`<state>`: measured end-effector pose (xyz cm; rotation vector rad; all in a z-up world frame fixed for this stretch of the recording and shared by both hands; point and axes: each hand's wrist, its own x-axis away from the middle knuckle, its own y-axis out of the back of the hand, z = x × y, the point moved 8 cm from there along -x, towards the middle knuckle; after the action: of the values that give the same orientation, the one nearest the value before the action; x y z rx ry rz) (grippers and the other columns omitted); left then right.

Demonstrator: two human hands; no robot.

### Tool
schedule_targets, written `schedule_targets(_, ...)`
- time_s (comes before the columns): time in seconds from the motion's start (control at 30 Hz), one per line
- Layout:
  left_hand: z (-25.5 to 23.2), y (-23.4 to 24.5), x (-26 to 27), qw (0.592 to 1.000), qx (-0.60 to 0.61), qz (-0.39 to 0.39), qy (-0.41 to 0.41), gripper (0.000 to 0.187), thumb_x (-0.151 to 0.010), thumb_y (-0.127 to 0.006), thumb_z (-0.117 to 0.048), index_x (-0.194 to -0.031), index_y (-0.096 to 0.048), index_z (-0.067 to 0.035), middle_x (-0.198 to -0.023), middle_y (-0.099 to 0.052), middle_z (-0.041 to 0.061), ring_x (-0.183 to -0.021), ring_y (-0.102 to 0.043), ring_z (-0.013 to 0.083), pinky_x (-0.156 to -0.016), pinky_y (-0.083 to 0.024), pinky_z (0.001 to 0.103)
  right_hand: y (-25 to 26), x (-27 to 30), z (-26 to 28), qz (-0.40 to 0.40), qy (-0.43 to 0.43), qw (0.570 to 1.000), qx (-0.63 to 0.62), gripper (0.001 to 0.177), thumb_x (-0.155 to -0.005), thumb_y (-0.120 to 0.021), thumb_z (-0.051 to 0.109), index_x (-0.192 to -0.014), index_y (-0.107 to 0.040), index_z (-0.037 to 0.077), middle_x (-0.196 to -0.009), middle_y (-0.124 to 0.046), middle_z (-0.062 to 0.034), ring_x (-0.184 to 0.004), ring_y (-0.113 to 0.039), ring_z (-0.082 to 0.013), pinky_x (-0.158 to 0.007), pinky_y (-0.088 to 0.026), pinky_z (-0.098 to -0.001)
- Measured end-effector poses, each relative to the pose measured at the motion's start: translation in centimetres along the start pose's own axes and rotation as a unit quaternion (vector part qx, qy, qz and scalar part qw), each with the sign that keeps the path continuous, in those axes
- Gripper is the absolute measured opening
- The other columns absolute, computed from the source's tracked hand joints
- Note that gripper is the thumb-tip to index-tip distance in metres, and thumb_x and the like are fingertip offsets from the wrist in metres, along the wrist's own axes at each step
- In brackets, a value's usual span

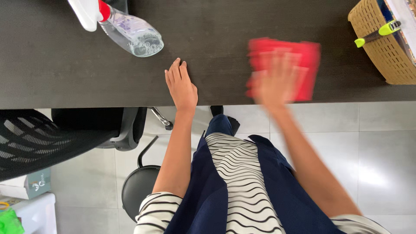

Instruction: The person cleans a desk by spraying the surface with a spray bottle, moving a chair, a basket, and a calculator, and wiping the desk surface with a cloth.

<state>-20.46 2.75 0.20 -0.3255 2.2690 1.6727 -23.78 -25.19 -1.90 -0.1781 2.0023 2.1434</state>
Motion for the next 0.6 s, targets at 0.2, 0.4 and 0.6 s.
schedule_targets(0.2,1.0,0.8,0.4,0.998,0.054,-0.006,-0.03,0.053,-0.09,-0.064,0.005,-0.141,-0.055,-0.003,-0.152,-0.049,0.009,-0.142,-0.046,0.029,-0.125,-0.03,0.048,0.6,3.0,15.5,0.08,0.266,0.947,-0.162,0.063,-0.104,-0.051,0.04,-0.162,-0.037,0.021,-0.172,-0.026,-0.007,-0.159,-0.018,-0.0342,-0.125,-0.012,-0.0622)
schedule_targets(0.4,0.5,0.6,0.6,1.0,0.003,0.007,-0.024,0.058,-0.087,-0.06,0.01,-0.144,-0.054,-0.003,-0.153,-0.05,0.008,-0.146,-0.045,0.0255,-0.126,-0.029,0.048,1.6,1.0,-1.8,0.005,0.12,0.987,-0.107,0.062,-0.113,-0.048,0.041,-0.169,-0.032,0.019,-0.174,-0.028,-0.012,-0.16,-0.02,-0.0371,-0.126,-0.013,-0.0635)
schedule_targets(0.6,0.2,0.2,0.6,1.0,0.006,0.009,-0.006,0.06,-0.085,-0.06,0.01,-0.143,-0.052,0.0,-0.152,-0.049,0.011,-0.145,-0.043,0.0269,-0.126,-0.027,0.05,0.3,-3.9,-12.4,0.069,-0.253,0.962,-0.082,0.06,-0.111,-0.037,0.046,-0.166,-0.027,0.025,-0.175,-0.015,-0.0116,-0.16,-0.008,-0.0411,-0.124,-0.004,-0.0653)
